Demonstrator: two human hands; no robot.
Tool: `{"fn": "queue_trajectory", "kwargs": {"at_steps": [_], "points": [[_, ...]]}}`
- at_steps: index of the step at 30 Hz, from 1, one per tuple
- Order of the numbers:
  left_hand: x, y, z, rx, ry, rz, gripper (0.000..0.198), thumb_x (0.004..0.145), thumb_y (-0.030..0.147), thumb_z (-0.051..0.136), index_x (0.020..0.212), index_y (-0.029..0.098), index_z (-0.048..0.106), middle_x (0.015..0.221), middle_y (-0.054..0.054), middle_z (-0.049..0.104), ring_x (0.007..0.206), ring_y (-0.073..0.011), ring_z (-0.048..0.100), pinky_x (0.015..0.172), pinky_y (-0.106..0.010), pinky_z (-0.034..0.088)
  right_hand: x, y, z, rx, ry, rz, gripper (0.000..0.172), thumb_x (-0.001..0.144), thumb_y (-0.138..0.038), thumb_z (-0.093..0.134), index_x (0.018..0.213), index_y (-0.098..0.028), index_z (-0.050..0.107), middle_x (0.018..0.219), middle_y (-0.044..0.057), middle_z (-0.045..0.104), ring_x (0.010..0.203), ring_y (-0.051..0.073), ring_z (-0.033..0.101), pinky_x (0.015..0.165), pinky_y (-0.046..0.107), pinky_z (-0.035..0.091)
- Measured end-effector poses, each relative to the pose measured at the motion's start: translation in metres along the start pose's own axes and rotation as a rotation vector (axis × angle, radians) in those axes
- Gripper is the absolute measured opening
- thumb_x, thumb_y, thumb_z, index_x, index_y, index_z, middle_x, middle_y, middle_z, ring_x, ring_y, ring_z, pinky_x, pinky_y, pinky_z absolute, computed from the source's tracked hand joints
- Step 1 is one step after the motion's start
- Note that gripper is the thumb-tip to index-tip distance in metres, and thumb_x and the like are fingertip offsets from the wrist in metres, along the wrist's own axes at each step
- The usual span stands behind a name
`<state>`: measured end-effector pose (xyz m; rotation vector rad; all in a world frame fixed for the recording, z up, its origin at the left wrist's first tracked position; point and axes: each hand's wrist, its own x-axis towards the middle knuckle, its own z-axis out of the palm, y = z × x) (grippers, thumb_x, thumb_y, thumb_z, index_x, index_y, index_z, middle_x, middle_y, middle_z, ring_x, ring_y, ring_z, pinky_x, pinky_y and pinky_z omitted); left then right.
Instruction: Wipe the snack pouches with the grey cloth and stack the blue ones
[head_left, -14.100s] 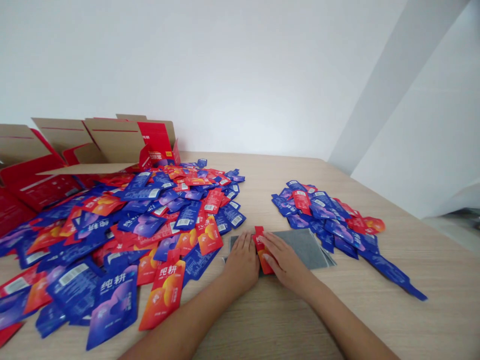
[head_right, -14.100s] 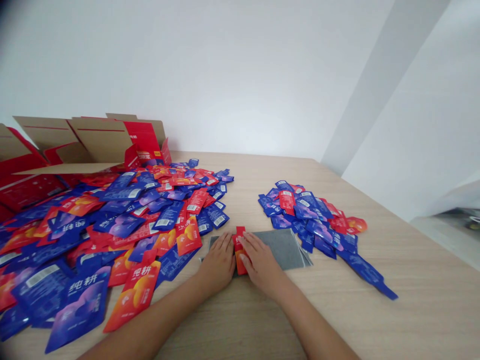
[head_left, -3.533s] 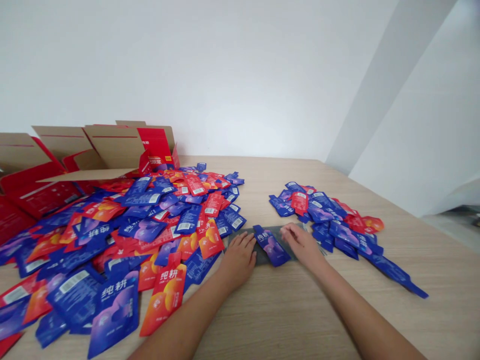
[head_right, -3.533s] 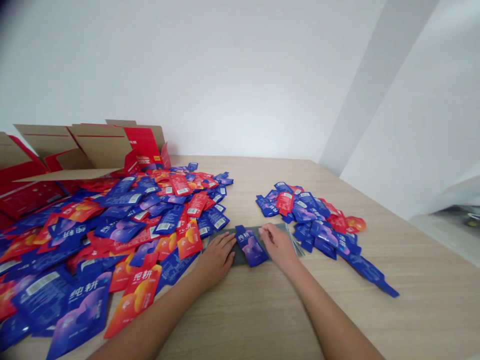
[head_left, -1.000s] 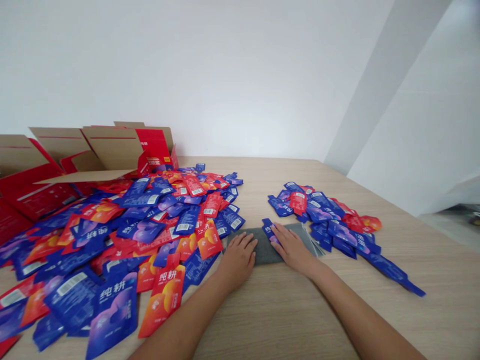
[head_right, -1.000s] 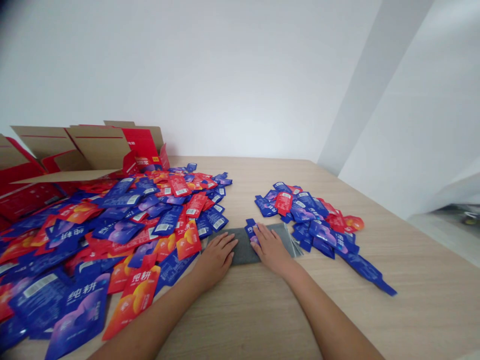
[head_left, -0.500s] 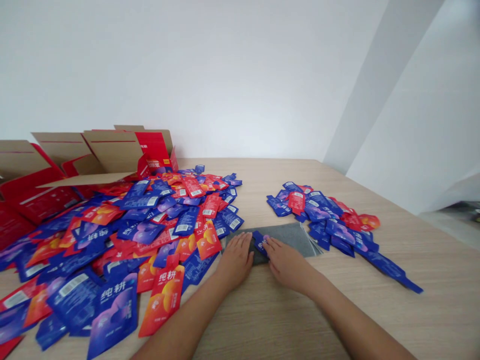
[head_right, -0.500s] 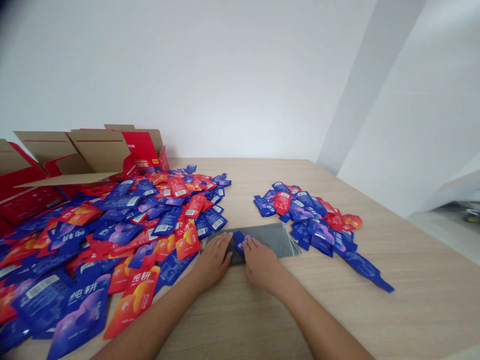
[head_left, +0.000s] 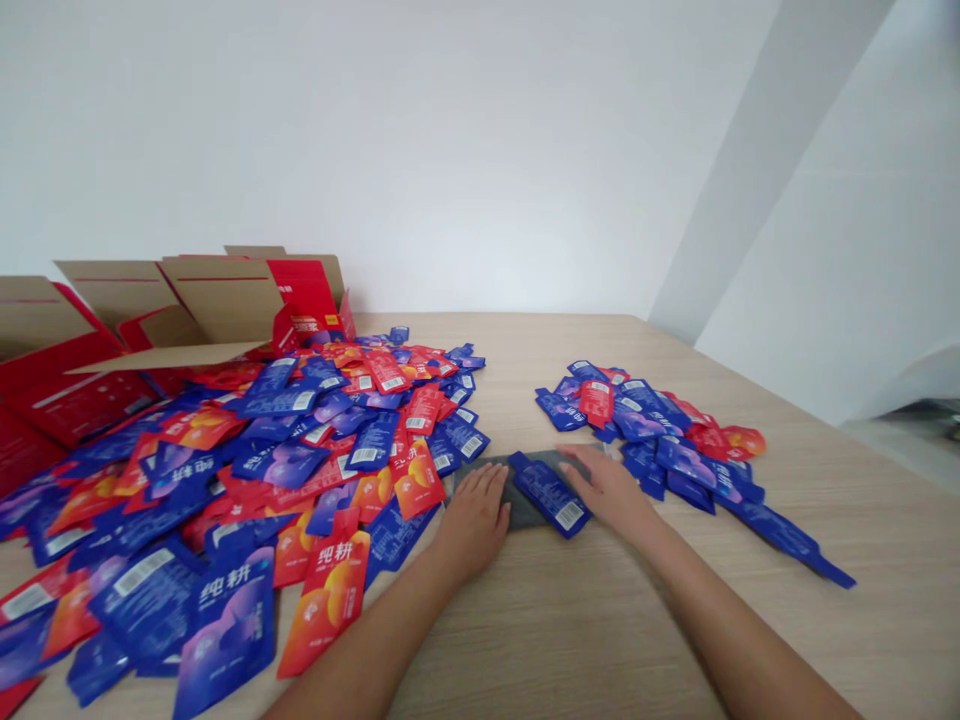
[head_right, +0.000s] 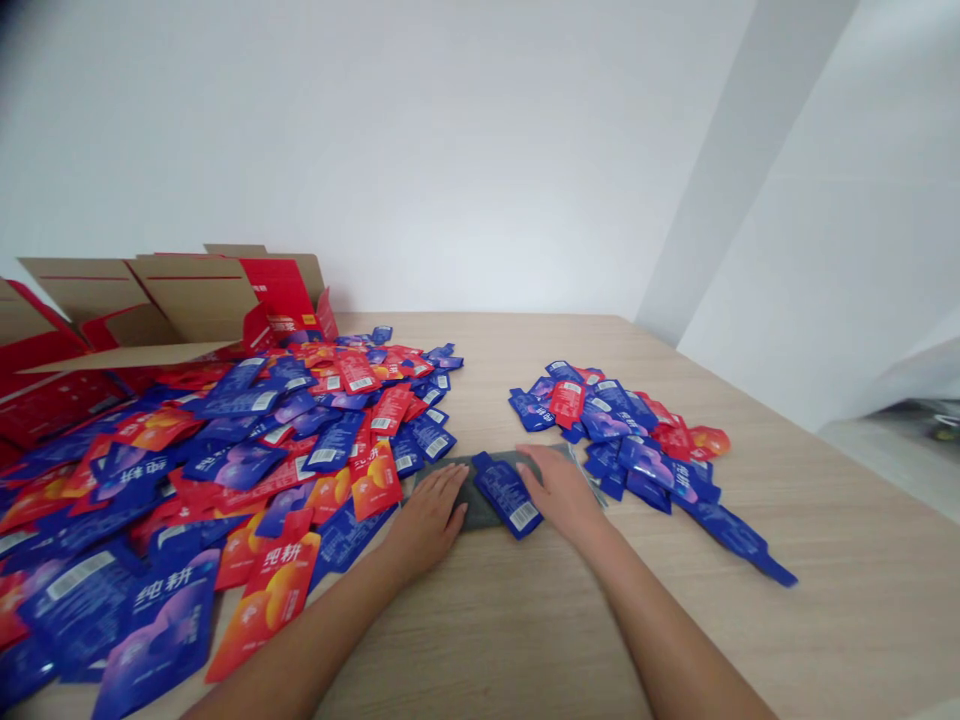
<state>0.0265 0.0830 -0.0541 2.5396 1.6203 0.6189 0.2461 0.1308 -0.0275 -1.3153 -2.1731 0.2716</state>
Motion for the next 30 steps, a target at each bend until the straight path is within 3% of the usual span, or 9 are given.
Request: {"fn": "queue_trajectory", "kwargs": {"at_steps": [3,5,10,14,18,21,25,30], "points": [[0.000,0.001,0.000,0.001,0.001,0.000,0.046,0.085,0.021,0.039,0.130,0.011,0.038,0.133,-0.013,0.046,0.125,-0.0226,0.038,0.104,-0.042,0.032,-0.006,-0.019,0.000,-0.089,-0.258,-0.113,0.038,0.084,-0.035,0.047,0.113,-0.016,0.061,0.116,0.011,0.062,0.108,0.023,0.055,0.096,0.041,0.041],[0.000,0.001,0.000,0.005,-0.003,-0.002,0.046,0.085,0.021,0.039,0.130,0.011,0.038,0.133,-0.013,0.046,0.125,-0.0224,0.038,0.104,-0.041,0.032,-0.010,-0.030,0.002,-0.190,-0.355,-0.161,0.047,0.078,-0.032,0.055,0.120,-0.011,0.056,0.127,0.015,0.054,0.117,0.027,0.048,0.099,0.042,0.038],[0.000,0.001,0.001,0.024,-0.007,0.001,0.045,0.085,0.020,0.039,0.129,0.010,0.040,0.133,-0.013,0.046,0.125,-0.0229,0.039,0.104,-0.041,0.032,-0.018,-0.054,0.001,-0.446,-0.448,-0.202,0.051,0.075,-0.009,0.047,0.125,-0.002,0.049,0.129,0.022,0.049,0.119,0.030,0.046,0.096,0.040,0.041],[0.000,0.000,0.002,0.028,-0.003,0.003,0.045,0.085,0.019,0.040,0.128,0.010,0.040,0.133,-0.014,0.046,0.125,-0.0230,0.039,0.104,-0.042,0.032,-0.017,-0.063,-0.008,-0.466,-0.483,-0.196,0.049,0.073,-0.003,0.042,0.121,-0.009,0.055,0.117,0.018,0.060,0.106,0.028,0.057,0.084,0.037,0.048],[0.001,-0.001,0.000,0.030,-0.018,0.004,0.044,0.086,0.019,0.040,0.128,0.009,0.040,0.133,-0.014,0.046,0.125,-0.0233,0.039,0.104,-0.042,0.032,-0.009,-0.046,-0.013,-0.335,-0.329,-0.031,0.046,0.080,-0.009,0.038,0.124,-0.016,0.051,0.102,0.013,0.067,0.092,0.025,0.064,0.077,0.036,0.049],[0.001,-0.002,0.000,0.025,-0.016,0.010,0.043,0.087,0.020,0.039,0.128,0.009,0.040,0.133,-0.014,0.046,0.125,-0.0231,0.039,0.104,-0.042,0.032,-0.002,-0.023,-0.008,-0.122,-0.143,0.086,0.044,0.085,-0.019,0.036,0.129,-0.017,0.044,0.111,0.011,0.064,0.098,0.023,0.061,0.084,0.036,0.047],[0.001,-0.002,0.000,0.026,-0.021,0.008,0.043,0.087,0.021,0.039,0.128,0.008,0.040,0.133,-0.015,0.046,0.125,-0.0235,0.039,0.104,-0.042,0.032,0.001,-0.002,0.003,-0.065,0.081,0.060,0.049,0.085,-0.026,0.040,0.132,-0.013,0.039,0.124,0.014,0.054,0.115,0.025,0.049,0.096,0.042,0.039],[0.001,-0.002,0.003,0.019,0.000,0.009,0.044,0.086,0.020,0.040,0.128,0.009,0.041,0.133,-0.014,0.046,0.124,-0.0232,0.039,0.104,-0.042,0.032,0.000,0.013,0.009,-0.216,0.122,0.031,0.042,0.084,-0.026,0.041,0.122,-0.011,0.049,0.114,0.016,0.057,0.110,0.028,0.049,0.094,0.043,0.039]]}}
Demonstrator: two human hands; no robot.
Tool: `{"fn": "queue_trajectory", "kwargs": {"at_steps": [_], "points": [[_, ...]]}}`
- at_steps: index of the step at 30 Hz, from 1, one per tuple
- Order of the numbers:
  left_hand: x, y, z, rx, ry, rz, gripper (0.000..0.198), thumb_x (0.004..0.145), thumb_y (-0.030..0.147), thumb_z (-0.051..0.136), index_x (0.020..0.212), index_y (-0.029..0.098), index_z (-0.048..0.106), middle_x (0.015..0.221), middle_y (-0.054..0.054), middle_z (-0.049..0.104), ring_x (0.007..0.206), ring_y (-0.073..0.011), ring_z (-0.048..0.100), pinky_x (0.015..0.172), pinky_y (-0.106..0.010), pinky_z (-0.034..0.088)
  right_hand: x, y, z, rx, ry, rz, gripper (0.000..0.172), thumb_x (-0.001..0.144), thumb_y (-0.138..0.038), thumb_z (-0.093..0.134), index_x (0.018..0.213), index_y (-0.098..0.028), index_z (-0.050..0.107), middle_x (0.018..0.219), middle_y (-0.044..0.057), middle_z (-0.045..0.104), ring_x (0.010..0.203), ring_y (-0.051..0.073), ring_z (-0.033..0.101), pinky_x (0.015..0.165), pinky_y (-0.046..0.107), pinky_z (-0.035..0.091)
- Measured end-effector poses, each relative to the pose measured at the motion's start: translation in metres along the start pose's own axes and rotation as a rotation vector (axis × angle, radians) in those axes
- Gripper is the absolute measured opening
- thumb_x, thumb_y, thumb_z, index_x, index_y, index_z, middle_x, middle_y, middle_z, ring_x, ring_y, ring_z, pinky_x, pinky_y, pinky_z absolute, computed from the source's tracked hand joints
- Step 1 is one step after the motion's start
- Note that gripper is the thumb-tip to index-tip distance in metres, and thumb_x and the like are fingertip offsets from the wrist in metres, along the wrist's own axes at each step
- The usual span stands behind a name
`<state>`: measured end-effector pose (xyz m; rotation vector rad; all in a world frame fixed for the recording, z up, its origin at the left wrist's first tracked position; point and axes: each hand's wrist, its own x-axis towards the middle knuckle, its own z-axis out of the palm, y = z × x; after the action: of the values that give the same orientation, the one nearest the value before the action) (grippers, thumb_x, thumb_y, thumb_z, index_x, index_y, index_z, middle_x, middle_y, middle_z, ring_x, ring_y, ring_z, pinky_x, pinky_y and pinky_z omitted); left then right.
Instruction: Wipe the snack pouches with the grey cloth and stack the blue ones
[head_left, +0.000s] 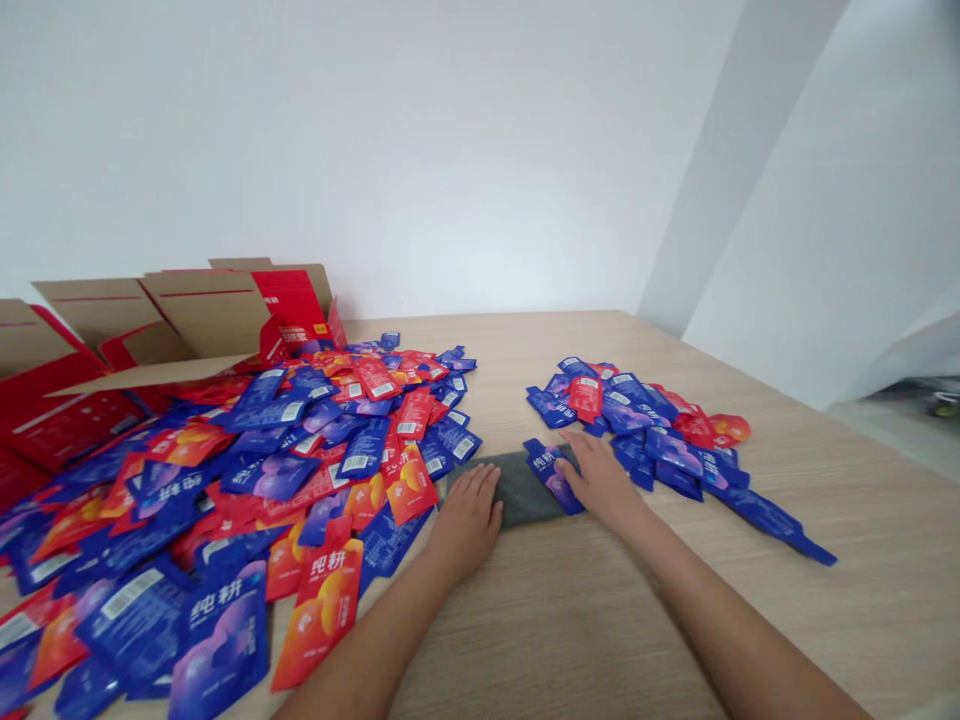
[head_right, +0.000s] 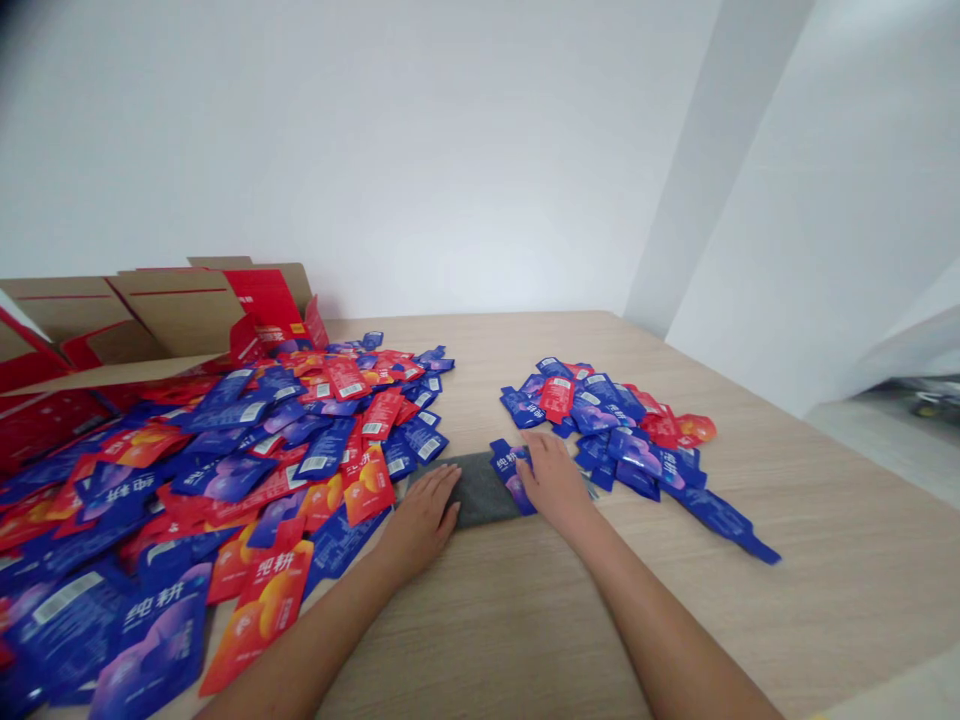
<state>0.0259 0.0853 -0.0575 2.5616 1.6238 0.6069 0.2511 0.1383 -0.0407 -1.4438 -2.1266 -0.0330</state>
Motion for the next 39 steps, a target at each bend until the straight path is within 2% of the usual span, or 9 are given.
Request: {"fn": "queue_trajectory", "kwargs": {"at_steps": [4,7,12,18,21,26,30,33,39], "points": [[-0.001,-0.001,0.001,-0.030,0.029,0.004,0.043,0.086,0.020,0.041,0.128,0.012,0.041,0.132,-0.013,0.047,0.124,-0.0228,0.040,0.103,-0.043,0.033,0.003,0.023,0.006,-0.132,0.037,0.046,0.038,0.083,-0.022,0.042,0.117,-0.012,0.054,0.113,0.015,0.058,0.109,0.027,0.049,0.094,0.042,0.038],[-0.001,-0.002,0.001,-0.065,0.050,0.021,0.041,0.086,0.019,0.040,0.126,0.013,0.044,0.131,-0.011,0.049,0.123,-0.0222,0.041,0.103,-0.043,0.034,0.006,0.038,0.010,-0.236,0.037,0.126,0.039,0.085,-0.025,0.040,0.117,-0.010,0.055,0.126,0.016,0.050,0.118,0.029,0.041,0.096,0.044,0.036],[0.000,-0.002,-0.001,-0.104,0.059,0.060,0.037,0.087,0.016,0.038,0.122,0.012,0.049,0.127,-0.011,0.053,0.122,-0.0205,0.042,0.103,-0.040,0.034,0.012,0.040,0.017,-0.313,-0.045,0.241,0.040,0.089,-0.035,0.036,0.120,-0.019,0.055,0.142,0.008,0.037,0.129,0.032,0.028,0.094,0.049,0.034],[0.002,0.013,-0.007,0.009,-0.073,0.041,0.038,0.086,0.017,0.040,0.122,0.009,0.051,0.131,-0.014,0.048,0.127,-0.0263,0.035,0.105,-0.045,0.030,0.018,0.041,0.021,-0.197,0.035,0.300,0.041,0.090,-0.030,0.032,0.123,-0.016,0.052,0.136,0.010,0.045,0.124,0.028,0.036,0.094,0.048,0.035],[0.005,0.026,-0.012,0.067,-0.159,0.009,0.043,0.087,0.023,0.042,0.126,0.007,0.048,0.134,-0.016,0.044,0.129,-0.0308,0.031,0.106,-0.047,0.026,0.021,0.040,0.017,-0.084,0.185,0.244,0.038,0.090,-0.029,0.033,0.115,-0.014,0.057,0.125,0.013,0.054,0.116,0.027,0.046,0.092,0.046,0.038],[0.022,0.051,-0.016,0.040,-0.186,0.051,0.056,0.086,0.037,0.045,0.134,0.010,0.036,0.139,-0.016,0.038,0.129,-0.0280,0.032,0.105,-0.043,0.027,0.019,0.023,-0.002,0.168,0.354,-0.046,0.028,0.088,-0.021,0.038,0.100,-0.017,0.064,0.105,0.010,0.064,0.101,0.021,0.055,0.091,0.040,0.042],[0.045,0.074,-0.003,0.065,-0.159,0.172,0.064,0.082,0.041,0.051,0.135,0.011,0.033,0.141,-0.017,0.034,0.131,-0.0307,0.026,0.105,-0.046,0.024,0.013,0.005,-0.016,0.343,0.343,-0.171,0.029,0.081,-0.006,0.040,0.089,-0.020,0.064,0.092,0.006,0.066,0.091,0.018,0.057,0.084,0.035,0.046],[0.056,0.086,0.009,0.122,-0.156,0.197,0.055,0.082,0.034,0.052,0.129,0.008,0.042,0.134,-0.019,0.042,0.125,-0.0330,0.035,0.101,-0.047,0.030,0.011,-0.002,-0.022,0.412,0.317,-0.193,0.032,0.076,-0.001,0.039,0.081,-0.021,0.063,0.084,0.004,0.064,0.086,0.017,0.057,0.080,0.033,0.047],[0.048,0.081,0.015,0.245,-0.139,0.325,0.038,0.087,0.017,0.042,0.123,0.005,0.048,0.127,-0.019,0.050,0.117,-0.0288,0.047,0.093,-0.038,0.041,0.012,-0.001,-0.021,0.446,0.330,-0.174,0.030,0.073,0.000,0.039,0.082,-0.021,0.059,0.083,0.005,0.061,0.084,0.018,0.055,0.079,0.034,0.046]]}}
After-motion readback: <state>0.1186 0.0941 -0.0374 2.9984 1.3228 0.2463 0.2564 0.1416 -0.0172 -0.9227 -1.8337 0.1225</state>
